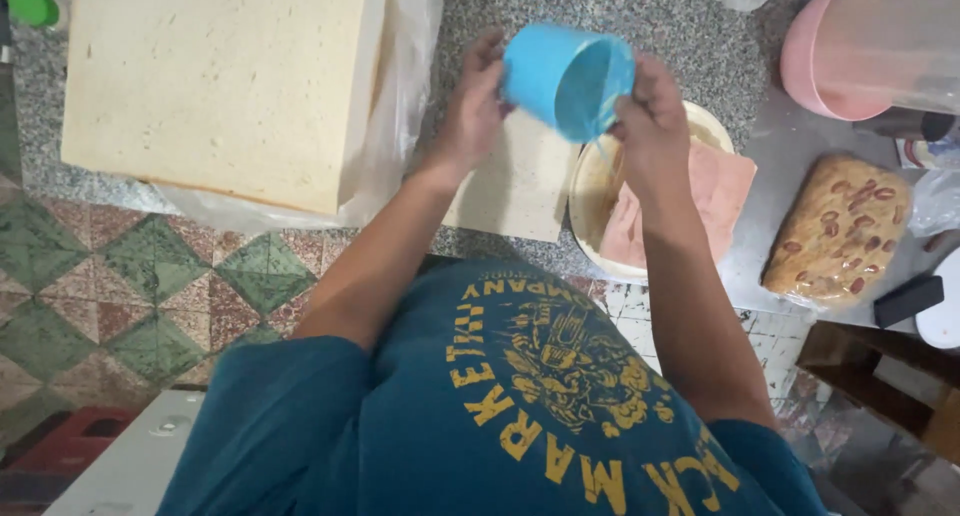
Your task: The person is preparing food by layering ham slices onto dough and then brushing another piece of dough with a liquid using a small brush.
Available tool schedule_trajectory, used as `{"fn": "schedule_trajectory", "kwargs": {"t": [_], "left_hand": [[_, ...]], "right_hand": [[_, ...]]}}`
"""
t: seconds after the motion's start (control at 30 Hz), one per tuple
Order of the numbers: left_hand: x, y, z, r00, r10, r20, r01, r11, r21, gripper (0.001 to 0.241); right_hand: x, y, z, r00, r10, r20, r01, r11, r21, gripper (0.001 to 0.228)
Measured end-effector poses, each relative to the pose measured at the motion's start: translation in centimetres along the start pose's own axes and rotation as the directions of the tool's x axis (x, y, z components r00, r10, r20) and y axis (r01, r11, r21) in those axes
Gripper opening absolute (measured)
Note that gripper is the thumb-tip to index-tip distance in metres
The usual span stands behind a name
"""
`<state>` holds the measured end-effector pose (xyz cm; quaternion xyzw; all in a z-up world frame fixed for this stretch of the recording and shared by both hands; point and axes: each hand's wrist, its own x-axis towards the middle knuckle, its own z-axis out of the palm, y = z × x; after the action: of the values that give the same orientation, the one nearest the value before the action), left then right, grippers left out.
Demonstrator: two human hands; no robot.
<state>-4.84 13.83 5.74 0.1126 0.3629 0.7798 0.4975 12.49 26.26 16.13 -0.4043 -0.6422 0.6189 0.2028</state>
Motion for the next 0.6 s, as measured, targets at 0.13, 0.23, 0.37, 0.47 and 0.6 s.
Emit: {"fn": "schedule_trajectory", "kwargs": {"t": [0.13, 0.23, 0.37, 0.47, 0.6], "left_hand": [[-2.9, -0.5, -0.8, 0.928, 0.016, 0.373, 0.075, 0.970, -0.229, 0.079], [-4.6, -0.5, -1.2, 0.925, 0.071, 0.374, 0.032, 0.964, -0.263, 0.065], [-7.4, -0.5, -1.3, 0.983, -0.023, 0.180, 0.079, 0.948, -0.309, 0.063], [-9.2, -0.8, -0.2, 0.994, -0.108, 0.034, 0.113, 0.971, -0.211, 0.064], [-11.9, -0.1, 2.4, 0.972, -0.202, -0.117, 0.211, 0.975, 0.063, 0.080]], "right_hand": [[-3.7, -0.5, 0.3, 0.979, 0.002, 0.203, 0.003, 1.000, -0.024, 0.041], [-6.5, -0.6, 0.4, 0.983, 0.016, 0.185, -0.037, 0.993, 0.109, 0.041], [-10.2, 0.0, -0.7, 0.918, -0.208, 0.338, 0.303, 0.918, -0.256, 0.057], [-10.6, 0.2, -1.3, 0.839, -0.279, 0.468, 0.451, 0.836, -0.311, 0.034], [-8.8, -0.6, -1.8, 0.637, -0.458, 0.620, 0.754, 0.540, -0.375, 0.014]]}}
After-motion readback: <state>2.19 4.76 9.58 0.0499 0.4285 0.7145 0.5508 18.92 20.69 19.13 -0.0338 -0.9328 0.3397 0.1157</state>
